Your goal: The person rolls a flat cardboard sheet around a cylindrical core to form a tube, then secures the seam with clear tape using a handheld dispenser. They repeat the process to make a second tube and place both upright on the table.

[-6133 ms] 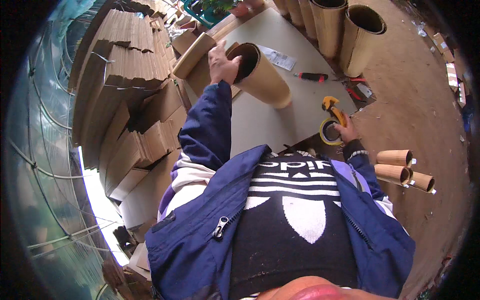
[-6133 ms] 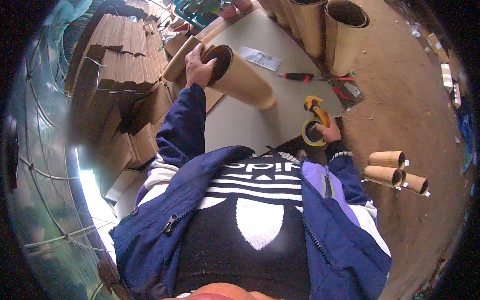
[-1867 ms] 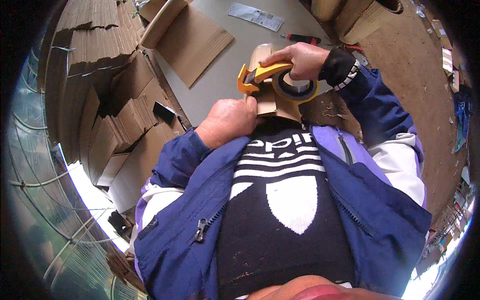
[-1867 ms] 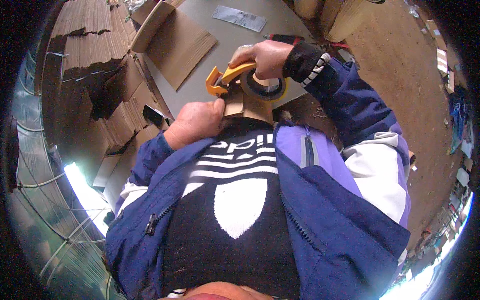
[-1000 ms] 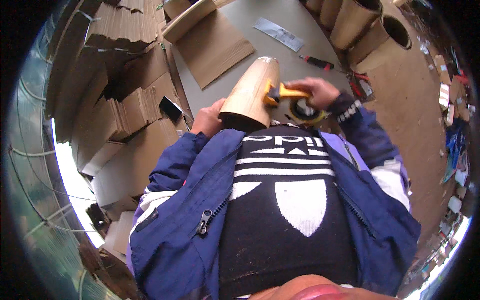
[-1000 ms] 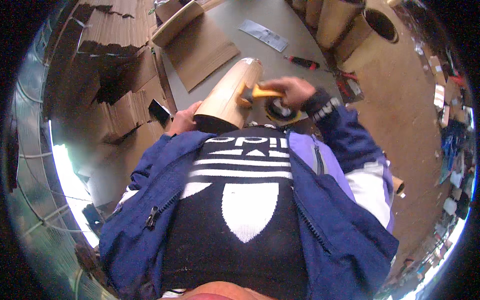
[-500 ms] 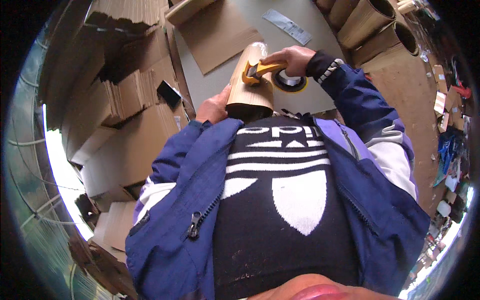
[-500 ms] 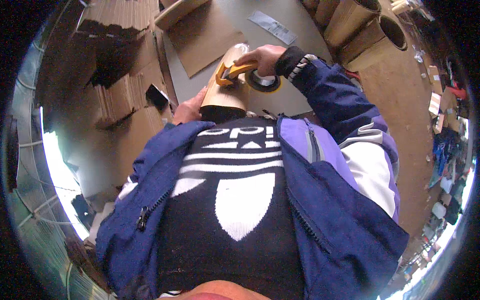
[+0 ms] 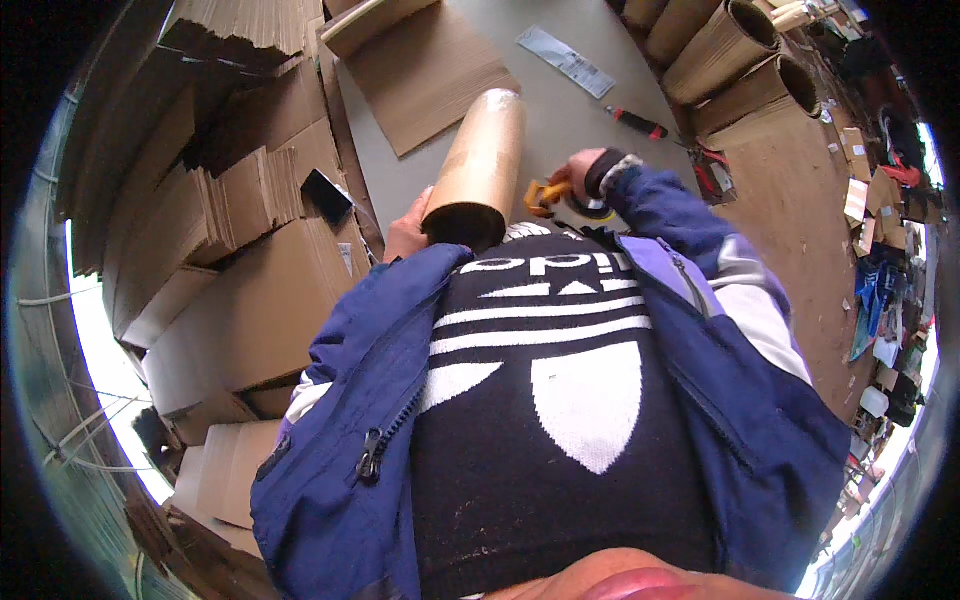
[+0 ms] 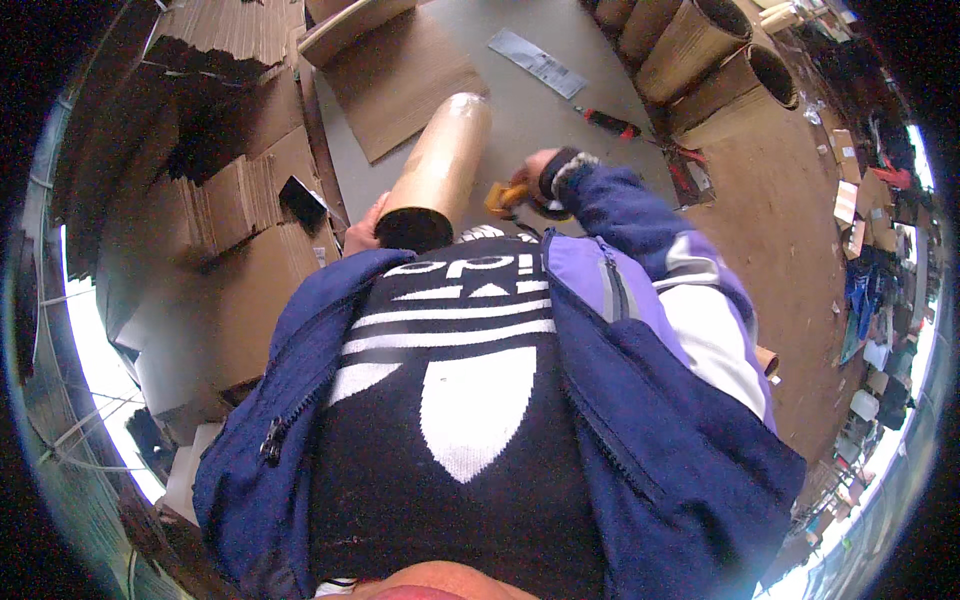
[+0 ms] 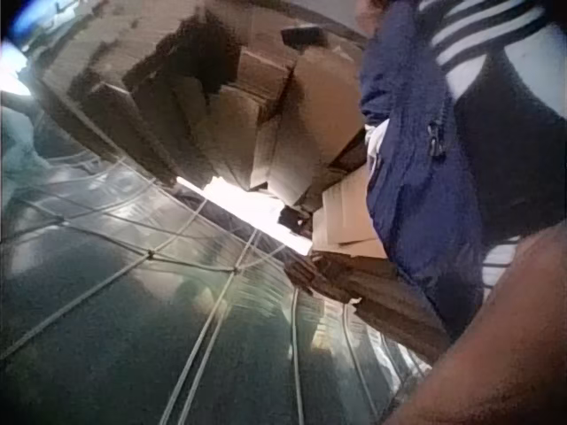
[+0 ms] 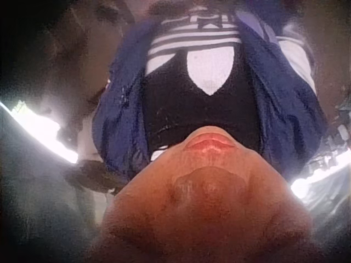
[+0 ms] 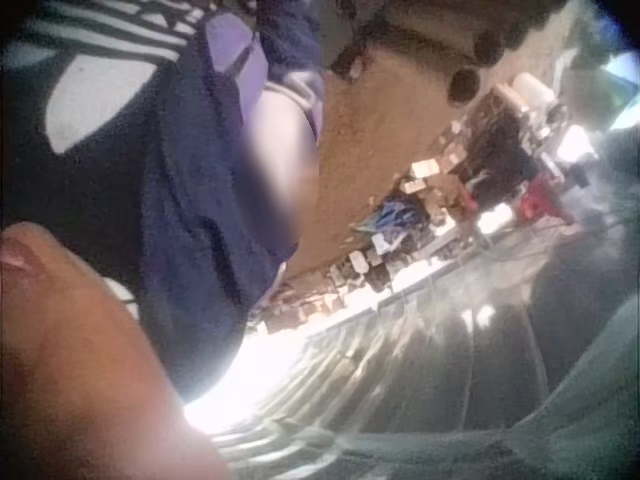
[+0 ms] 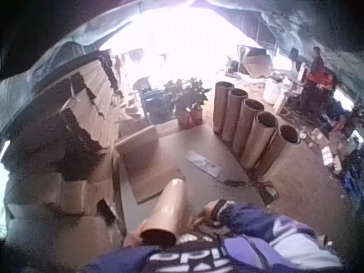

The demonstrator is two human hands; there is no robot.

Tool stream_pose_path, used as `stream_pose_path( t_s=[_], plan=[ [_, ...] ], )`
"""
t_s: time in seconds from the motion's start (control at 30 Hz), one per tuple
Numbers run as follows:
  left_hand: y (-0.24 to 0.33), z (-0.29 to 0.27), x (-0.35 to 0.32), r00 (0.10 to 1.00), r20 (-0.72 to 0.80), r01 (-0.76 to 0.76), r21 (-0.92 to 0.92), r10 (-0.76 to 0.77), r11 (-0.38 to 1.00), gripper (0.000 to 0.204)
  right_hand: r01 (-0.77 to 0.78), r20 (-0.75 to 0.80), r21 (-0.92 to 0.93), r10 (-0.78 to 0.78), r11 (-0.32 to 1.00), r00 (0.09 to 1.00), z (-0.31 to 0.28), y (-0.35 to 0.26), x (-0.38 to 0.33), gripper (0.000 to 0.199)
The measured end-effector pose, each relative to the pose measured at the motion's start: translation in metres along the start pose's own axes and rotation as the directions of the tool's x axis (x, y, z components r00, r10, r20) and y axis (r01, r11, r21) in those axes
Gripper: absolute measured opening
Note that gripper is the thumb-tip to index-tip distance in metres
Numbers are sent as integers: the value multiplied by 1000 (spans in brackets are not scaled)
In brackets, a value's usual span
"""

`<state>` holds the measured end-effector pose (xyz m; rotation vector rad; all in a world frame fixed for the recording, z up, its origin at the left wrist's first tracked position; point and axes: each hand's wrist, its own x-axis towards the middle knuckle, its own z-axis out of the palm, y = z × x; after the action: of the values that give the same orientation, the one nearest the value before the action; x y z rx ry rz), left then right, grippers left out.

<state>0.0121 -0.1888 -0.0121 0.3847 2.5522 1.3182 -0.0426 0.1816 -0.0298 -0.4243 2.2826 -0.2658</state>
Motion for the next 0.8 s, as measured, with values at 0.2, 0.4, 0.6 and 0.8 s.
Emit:
stream_pose_path(
  t_s=[0.2, 0.4, 0.6, 0.8],
  plan=[
    [-39, -10, 11, 978, -69, 182, -199, -199, 963, 31, 97, -383, 843, 462, 530, 800, 39, 27, 7, 71],
    [-24, -33, 34, 975, -41, 200, -248, -217, 948, 23, 686, -684, 715, 341, 135, 646, 4, -56, 39, 82],
    [-17, -44, 61, 954, 27, 299, -142, -298, 944, 33, 537, -399, 844, 690, 17, 604, 85, -27, 52, 69],
    [29, -41, 90, 998, -15, 66, 209, -64, 976, 38, 0, 27, 1000, 902, -30, 431, 217, 73, 91, 37]
  ],
)
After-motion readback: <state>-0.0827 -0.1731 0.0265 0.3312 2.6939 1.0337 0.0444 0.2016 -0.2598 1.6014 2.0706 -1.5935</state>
